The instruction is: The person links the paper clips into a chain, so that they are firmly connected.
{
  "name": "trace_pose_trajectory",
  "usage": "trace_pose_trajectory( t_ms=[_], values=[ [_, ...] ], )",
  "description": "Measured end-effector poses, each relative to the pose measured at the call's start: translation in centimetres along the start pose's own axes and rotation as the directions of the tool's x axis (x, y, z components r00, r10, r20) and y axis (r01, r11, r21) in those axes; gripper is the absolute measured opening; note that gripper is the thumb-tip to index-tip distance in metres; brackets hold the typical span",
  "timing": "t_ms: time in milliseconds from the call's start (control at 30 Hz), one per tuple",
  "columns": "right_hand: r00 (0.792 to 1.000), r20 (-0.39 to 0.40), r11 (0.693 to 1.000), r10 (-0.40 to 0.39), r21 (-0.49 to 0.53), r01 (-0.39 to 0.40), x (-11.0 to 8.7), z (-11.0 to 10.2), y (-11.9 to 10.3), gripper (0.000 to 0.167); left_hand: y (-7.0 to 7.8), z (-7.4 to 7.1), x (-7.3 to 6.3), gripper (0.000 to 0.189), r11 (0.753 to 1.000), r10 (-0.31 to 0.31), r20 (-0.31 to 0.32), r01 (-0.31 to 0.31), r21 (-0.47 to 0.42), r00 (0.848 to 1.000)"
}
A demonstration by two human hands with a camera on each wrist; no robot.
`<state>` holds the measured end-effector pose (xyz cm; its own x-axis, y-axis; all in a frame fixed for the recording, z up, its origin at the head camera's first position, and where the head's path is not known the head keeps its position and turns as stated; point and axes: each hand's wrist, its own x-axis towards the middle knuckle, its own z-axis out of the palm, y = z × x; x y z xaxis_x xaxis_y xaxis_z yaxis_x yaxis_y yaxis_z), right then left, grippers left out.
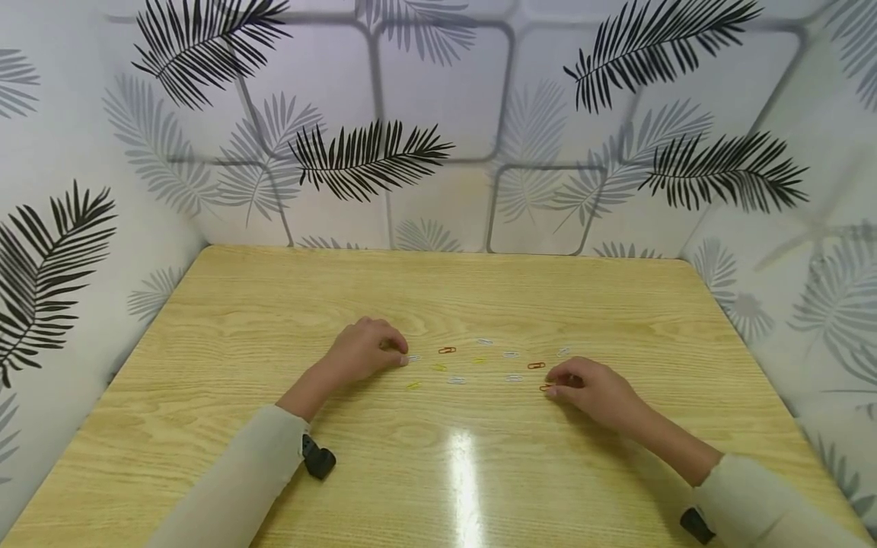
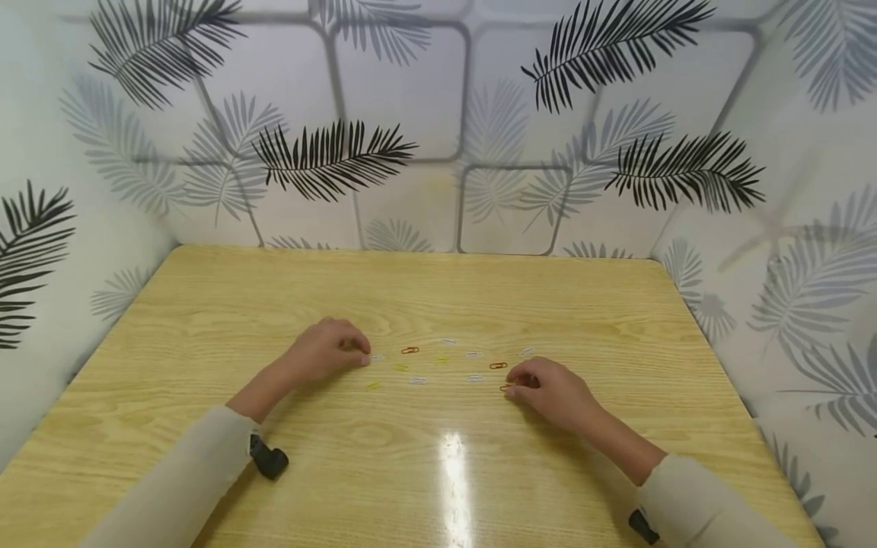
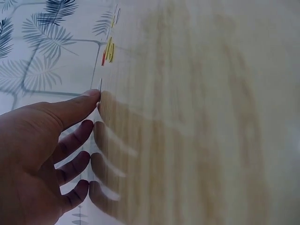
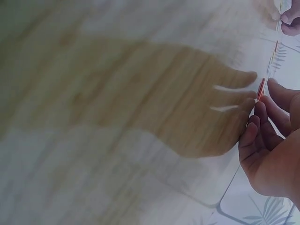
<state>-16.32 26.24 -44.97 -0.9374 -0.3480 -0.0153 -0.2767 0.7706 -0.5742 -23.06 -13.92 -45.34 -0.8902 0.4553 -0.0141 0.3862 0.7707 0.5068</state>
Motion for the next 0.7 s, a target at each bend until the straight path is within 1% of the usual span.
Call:
trace_pose_trajectory(
  t_ms=[233,400,567,700],
  values=[
    [1.000,-0.005,1.000,0.000,-0.027,0.000,0.1,0.2,-0.3,0.012,0.1,0.2,0.1,0.008,1.000,0.003,0.002,-0.003,0.013,1.000],
    [0.999,-0.005,0.999,0.035,-0.036,-0.035,0.1,0.2,-0.6,0.006,0.5,0.2,0.2,0.007,1.000,-0.014,0.012,0.013,0.023,1.000],
    [0.998,0.001,0.996,0.065,-0.067,-0.065,0.1,0.3,-1.0,0.006,0.8,0.1,0.1,0.008,0.999,-0.053,0.041,0.052,0.008,0.998],
    [0.997,0.004,0.992,0.076,-0.097,-0.076,0.1,0.3,-1.2,0.007,1.1,0.0,0.0,0.008,0.998,-0.061,0.057,0.061,-0.003,0.996]
  ],
)
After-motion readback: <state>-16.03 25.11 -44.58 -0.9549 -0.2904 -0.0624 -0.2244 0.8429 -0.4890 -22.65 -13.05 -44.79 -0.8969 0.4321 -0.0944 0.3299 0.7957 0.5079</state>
